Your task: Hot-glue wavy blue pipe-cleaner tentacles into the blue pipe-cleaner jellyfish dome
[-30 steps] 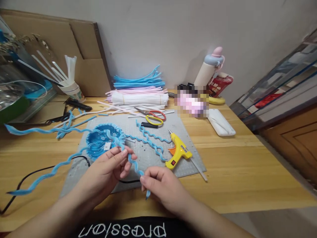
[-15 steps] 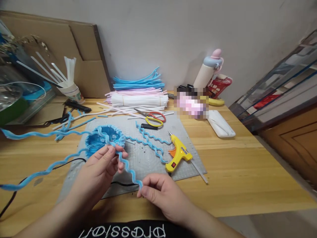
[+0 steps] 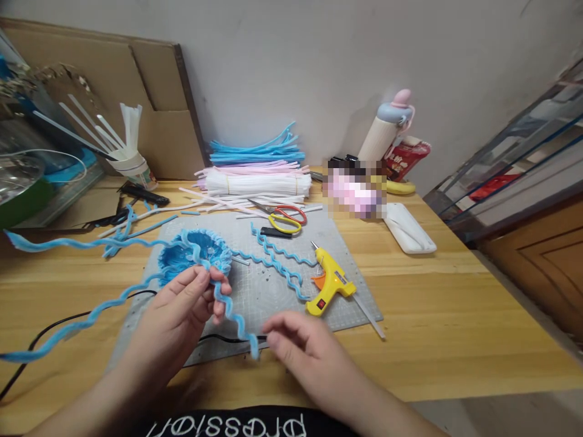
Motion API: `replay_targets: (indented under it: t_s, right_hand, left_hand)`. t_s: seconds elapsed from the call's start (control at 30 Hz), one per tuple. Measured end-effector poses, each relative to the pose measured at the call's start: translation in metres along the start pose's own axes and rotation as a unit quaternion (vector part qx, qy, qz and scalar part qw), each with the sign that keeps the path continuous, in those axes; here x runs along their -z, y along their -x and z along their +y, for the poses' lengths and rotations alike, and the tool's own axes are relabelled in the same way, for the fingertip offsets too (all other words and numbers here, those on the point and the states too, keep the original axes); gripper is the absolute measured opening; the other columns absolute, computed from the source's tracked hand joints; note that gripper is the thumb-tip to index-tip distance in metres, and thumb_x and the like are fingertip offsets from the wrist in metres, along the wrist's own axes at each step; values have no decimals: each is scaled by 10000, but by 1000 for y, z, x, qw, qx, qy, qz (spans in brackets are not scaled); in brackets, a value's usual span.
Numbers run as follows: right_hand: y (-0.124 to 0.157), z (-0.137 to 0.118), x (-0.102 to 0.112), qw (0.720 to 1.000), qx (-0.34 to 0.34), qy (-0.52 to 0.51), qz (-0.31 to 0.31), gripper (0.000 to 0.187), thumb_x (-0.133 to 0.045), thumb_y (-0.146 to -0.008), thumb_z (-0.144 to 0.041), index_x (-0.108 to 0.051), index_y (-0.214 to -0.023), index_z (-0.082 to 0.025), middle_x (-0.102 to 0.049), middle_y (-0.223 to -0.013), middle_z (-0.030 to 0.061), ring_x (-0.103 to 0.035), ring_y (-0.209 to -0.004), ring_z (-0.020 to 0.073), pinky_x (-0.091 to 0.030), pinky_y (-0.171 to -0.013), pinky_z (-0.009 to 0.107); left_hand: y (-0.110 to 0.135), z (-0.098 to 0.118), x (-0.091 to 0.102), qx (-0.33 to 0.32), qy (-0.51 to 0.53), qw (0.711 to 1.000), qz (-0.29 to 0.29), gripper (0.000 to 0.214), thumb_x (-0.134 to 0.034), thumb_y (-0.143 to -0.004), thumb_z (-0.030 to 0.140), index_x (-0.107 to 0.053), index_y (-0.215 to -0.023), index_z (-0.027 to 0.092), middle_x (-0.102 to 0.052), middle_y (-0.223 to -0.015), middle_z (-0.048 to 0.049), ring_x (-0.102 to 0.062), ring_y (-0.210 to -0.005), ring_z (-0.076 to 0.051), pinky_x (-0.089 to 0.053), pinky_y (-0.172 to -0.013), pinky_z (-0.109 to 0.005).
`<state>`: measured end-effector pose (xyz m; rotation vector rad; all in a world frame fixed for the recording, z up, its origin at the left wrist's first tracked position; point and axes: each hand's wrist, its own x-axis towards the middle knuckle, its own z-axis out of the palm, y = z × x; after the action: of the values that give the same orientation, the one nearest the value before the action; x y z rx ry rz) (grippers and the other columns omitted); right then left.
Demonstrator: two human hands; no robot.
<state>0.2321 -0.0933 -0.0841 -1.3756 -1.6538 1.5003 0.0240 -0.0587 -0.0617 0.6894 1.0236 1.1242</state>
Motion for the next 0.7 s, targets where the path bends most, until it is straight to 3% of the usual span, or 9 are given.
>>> replay_targets:
  t_s: [0.07,0.13,0.17,0.23,0.4,0.53,0.63,0.7]
  right_hand:
    - [0,2,17,980,7,173,102,329,-448,-927,-485,-656,-924,-230,-712,-824,60,-641,-752,235,-437,-662,334]
    - [-1,6,34,931,-52,316,173,343,-427,-930,-495,-667,-934,-249,-728,-766,59,-664,-703,270,-419,-608,341]
    - [-3,9,41,915,-75,351,183,334,-428,-928,-482,-678,-955,-262,-739,-763,58,-675,-691,280,-413,-581,334]
    - [-5,16,50,911,-78,368,171,307,-440,-926,-436,-705,-973,-289,-760,-799,50,-692,-701,277,-422,-560,321]
    - [-5,33,53,938,-33,301,172,274,-487,-910,-406,-727,-924,-274,-770,-872,48,-702,-764,263,-507,-645,351]
    - [7,53,48,945,-51,185,266,282,-529,-888,-450,-689,-971,-233,-743,-902,66,-689,-630,225,-535,-602,357]
    - [17,65,43,938,-43,32,342,288,-594,-855,-479,-629,-980,-222,-674,-789,29,-649,-518,183,-523,-487,307]
    - [21,65,40,924,-16,-63,376,296,-668,-817,-476,-559,-973,-250,-632,-761,-7,-621,-498,162,-484,-411,259]
  left_hand:
    - [1,0,3,0,-27,1000,-12,308,-750,-767,475,-657,-783,181,-659,-720,1,-555,-563,-100,-432,-488,-187]
    - [2,0,5,-19,-70,997,-37,278,-696,-820,448,-645,-749,184,-648,-718,0,-543,-618,-106,-421,-536,-194]
    - [2,0,6,-34,-95,994,-52,269,-668,-845,423,-638,-728,183,-642,-716,-1,-541,-652,-111,-425,-581,-202]
    - [2,1,6,-53,-141,985,-83,274,-615,-879,379,-615,-686,185,-638,-716,-4,-547,-706,-123,-429,-672,-224]
    - [1,1,4,-46,-192,973,-121,305,-560,-884,384,-579,-653,186,-637,-718,-16,-563,-724,-139,-435,-717,-252]
    - [4,-1,2,32,-188,968,-165,308,-585,-837,455,-578,-711,174,-611,-667,-18,-547,-595,-136,-455,-579,-262]
    - [8,-3,2,111,-196,955,-191,313,-572,-824,488,-570,-795,176,-553,-576,19,-445,-459,-105,-329,-421,-213]
    - [10,-5,4,129,-194,952,-198,297,-584,-826,468,-574,-837,172,-505,-579,47,-352,-437,-71,-230,-410,-194]
